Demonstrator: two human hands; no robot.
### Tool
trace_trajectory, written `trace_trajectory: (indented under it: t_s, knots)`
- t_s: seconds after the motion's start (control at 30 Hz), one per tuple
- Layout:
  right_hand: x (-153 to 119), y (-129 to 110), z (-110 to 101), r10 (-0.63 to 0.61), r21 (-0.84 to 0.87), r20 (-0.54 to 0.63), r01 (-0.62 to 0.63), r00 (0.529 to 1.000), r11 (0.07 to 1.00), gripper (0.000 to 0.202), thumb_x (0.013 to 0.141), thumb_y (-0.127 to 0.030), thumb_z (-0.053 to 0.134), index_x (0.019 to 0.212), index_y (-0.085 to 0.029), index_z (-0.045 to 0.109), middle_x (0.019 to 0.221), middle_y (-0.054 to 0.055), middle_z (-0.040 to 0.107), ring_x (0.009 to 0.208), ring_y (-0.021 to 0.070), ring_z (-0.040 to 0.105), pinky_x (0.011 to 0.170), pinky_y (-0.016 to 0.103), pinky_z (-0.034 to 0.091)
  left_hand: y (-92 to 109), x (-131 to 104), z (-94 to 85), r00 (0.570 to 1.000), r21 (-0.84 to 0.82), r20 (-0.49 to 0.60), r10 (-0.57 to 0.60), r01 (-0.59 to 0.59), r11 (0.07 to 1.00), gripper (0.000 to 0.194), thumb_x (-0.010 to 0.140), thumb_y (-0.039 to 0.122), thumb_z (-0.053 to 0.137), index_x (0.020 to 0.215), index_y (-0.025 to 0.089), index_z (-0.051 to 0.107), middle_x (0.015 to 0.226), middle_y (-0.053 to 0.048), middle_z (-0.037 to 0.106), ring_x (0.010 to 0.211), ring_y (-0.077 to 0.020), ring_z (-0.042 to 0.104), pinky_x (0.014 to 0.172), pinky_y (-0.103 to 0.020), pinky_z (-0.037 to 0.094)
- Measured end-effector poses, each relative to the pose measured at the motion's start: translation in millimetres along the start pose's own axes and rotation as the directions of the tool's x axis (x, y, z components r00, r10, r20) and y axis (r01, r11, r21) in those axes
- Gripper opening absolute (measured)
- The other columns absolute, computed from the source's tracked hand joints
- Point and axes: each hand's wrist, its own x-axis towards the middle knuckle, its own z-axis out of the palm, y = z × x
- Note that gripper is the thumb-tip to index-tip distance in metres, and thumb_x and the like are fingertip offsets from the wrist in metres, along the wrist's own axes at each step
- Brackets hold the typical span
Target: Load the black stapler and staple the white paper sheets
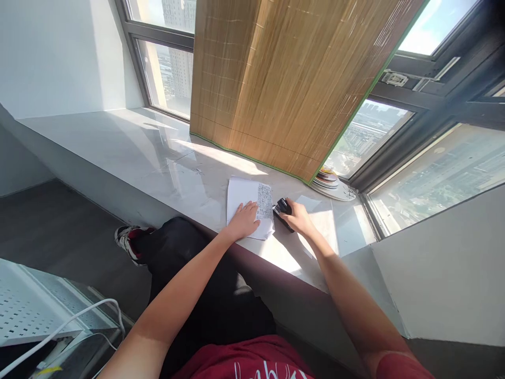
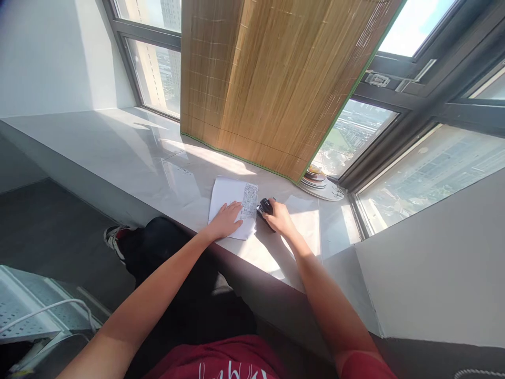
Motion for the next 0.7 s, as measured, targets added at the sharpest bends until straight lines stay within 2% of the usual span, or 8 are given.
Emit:
trace_trajectory:
  t_s: [0.07,0.13,0.2,0.27,0.33,0.4,0.53,0.7]
  knots:
    - [5.2,-9.2,1.3,0.096,0.036,-0.158,-0.091,0.983,0.995,0.019,0.079,-0.036,0.061,0.082,-0.028,0.045,0.073,-0.002,0.057,0.069,0.0199,0.051,0.066,0.033,0.037,0.5,-1.2,-2.3,0.992,-0.115,-0.122,-0.013,-0.001,0.993,0.053,0.104,0.028,0.052,0.155,0.015,0.057,0.173,-0.017,0.049,0.165,-0.0292,0.041,0.138,-0.053,0.029]
    - [13.5,-23.0,3.0,0.179,0.108,-0.264,-0.155,0.948,0.982,0.019,0.081,-0.036,0.061,0.084,-0.028,0.044,0.074,-0.002,0.057,0.070,0.0206,0.052,0.067,0.033,0.038,-0.1,-4.4,-8.8,0.941,-0.250,-0.336,-0.042,-0.046,0.967,0.039,0.106,0.021,0.044,0.136,0.016,0.068,0.155,-0.018,0.063,0.148,-0.0261,0.059,0.127,-0.047,0.046]
    - [23.3,-42.6,10.2,0.208,0.157,-0.268,-0.171,0.941,0.973,0.017,0.082,-0.032,0.060,0.086,-0.028,0.044,0.077,-0.001,0.059,0.073,0.0214,0.054,0.068,0.033,0.040,-2.6,-9.9,-18.9,0.820,-0.318,-0.567,-0.074,-0.135,0.938,0.037,0.105,0.013,0.035,0.112,0.019,0.071,0.127,-0.015,0.073,0.123,-0.0238,0.069,0.109,-0.041,0.056]
    - [32.7,-67.1,25.9,0.175,0.147,-0.211,-0.146,0.962,0.978,0.016,0.081,-0.026,0.059,0.088,-0.028,0.044,0.084,0.001,0.062,0.080,0.0228,0.056,0.071,0.033,0.042,-6.8,-16.5,-29.7,0.673,-0.306,-0.735,-0.083,-0.221,0.926,0.036,0.102,0.009,0.035,0.091,0.022,0.065,0.102,-0.011,0.071,0.102,-0.0234,0.068,0.093,-0.038,0.057]
    - [41.1,-92.6,48.0,0.115,0.104,-0.171,-0.098,0.978,0.990,0.016,0.082,-0.020,0.056,0.092,-0.027,0.045,0.095,0.005,0.065,0.088,0.0241,0.058,0.078,0.034,0.044,-11.5,-22.0,-38.1,0.550,-0.286,-0.830,-0.090,-0.282,0.916,0.033,0.099,0.006,0.038,0.078,0.024,0.057,0.086,-0.007,0.065,0.085,-0.0223,0.064,0.081,-0.036,0.053]
    - [49.2,-114.5,70.7,0.128,0.080,-0.134,-0.118,0.983,0.990,0.020,0.081,-0.015,0.054,0.096,-0.026,0.046,0.106,0.008,0.066,0.095,0.0251,0.060,0.081,0.034,0.046,-15.0,-24.9,-42.3,0.479,-0.290,-0.871,-0.109,-0.324,0.901,0.033,0.095,0.004,0.040,0.072,0.024,0.051,0.078,-0.005,0.060,0.074,-0.0202,0.058,0.072,-0.034,0.048]
    - [59.3,-133.1,96.4,0.194,0.026,-0.011,-0.194,0.981,0.981,0.029,0.076,-0.011,0.056,0.099,-0.026,0.047,0.110,0.009,0.065,0.100,0.0274,0.061,0.083,0.035,0.048,-16.0,-25.0,-41.9,0.473,-0.284,-0.876,-0.094,-0.349,0.893,0.032,0.090,0.002,0.041,0.068,0.024,0.048,0.072,-0.003,0.057,0.067,-0.0182,0.054,0.066,-0.032,0.042]
    - [30.4,-107.7,89.7,0.234,0.032,-0.013,-0.234,0.972,0.972,0.032,0.072,-0.011,0.057,0.093,-0.028,0.041,0.103,0.007,0.062,0.098,0.0280,0.062,0.082,0.035,0.049,-10.2,-24.8,-39.9,0.520,-0.247,-0.854,-0.022,-0.367,0.897,0.031,0.091,0.003,0.042,0.067,0.024,0.047,0.071,-0.003,0.058,0.068,-0.0185,0.055,0.067,-0.031,0.044]
